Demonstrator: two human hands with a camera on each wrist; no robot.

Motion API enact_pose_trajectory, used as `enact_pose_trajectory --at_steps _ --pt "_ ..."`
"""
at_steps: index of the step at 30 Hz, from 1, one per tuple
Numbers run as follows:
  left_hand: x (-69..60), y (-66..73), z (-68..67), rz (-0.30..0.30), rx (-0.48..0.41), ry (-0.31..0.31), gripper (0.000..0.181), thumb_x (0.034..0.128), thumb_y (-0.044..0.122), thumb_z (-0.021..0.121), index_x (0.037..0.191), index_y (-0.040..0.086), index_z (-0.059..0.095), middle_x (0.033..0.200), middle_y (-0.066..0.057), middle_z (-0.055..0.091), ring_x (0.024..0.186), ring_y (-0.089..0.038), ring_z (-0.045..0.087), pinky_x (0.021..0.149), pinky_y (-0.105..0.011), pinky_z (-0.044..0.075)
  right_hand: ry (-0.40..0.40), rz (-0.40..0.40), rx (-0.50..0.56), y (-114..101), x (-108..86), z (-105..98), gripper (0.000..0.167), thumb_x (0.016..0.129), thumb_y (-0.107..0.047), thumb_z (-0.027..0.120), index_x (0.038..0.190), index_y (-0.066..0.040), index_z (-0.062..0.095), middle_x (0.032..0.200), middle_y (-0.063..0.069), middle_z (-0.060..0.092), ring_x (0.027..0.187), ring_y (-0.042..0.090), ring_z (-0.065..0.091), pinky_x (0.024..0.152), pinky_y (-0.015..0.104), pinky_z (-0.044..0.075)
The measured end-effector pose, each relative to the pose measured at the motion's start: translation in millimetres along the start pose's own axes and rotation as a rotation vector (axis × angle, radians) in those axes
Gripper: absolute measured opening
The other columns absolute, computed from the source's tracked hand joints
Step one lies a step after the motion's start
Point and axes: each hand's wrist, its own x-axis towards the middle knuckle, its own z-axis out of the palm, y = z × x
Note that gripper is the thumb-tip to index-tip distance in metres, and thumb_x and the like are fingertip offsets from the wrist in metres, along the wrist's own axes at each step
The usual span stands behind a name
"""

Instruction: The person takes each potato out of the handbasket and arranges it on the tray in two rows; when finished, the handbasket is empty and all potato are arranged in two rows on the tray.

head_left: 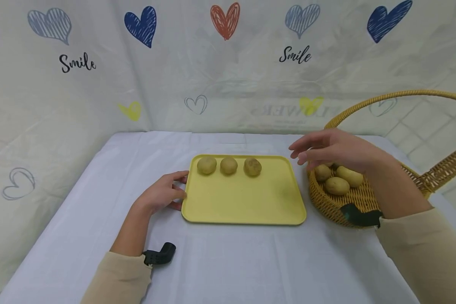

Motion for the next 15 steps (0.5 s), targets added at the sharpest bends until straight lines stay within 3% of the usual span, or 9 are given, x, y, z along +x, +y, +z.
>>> enact_pose_trajectory --at_steps 9,15 --pt "0.0 0.6 -0.4 -0.007 -0.002 0.0 0.078 0.0884 -0.004 0.06 0.161 0.008 0.034 0.146 -0.015 0.042 0.1 -0.026 0.061 0.076 -0.038 0.066 -0.038 0.024 -0.073 16.5 -14.2 -14.4 0.034 0.101 -0.034 0.067 0.128 -0.015 0.07 0.112 0.01 0.074 0.097 0.026 0.069 0.087 0.027 0.057" --pt "-0.8 0.8 -0.3 -0.009 0.0 0.001 0.078 0.0893 -0.004 0.06 0.161 0.008 0.034 0.146 -0.015 0.042 0.101 -0.026 0.061 0.076 -0.038 0.066 -0.076 0.014 -0.061 32.4 -20.6 -23.2 0.029 0.102 -0.028 0.065 0.125 -0.011 0.071 0.109 0.013 0.07 0.097 0.026 0.068 0.086 0.028 0.057"
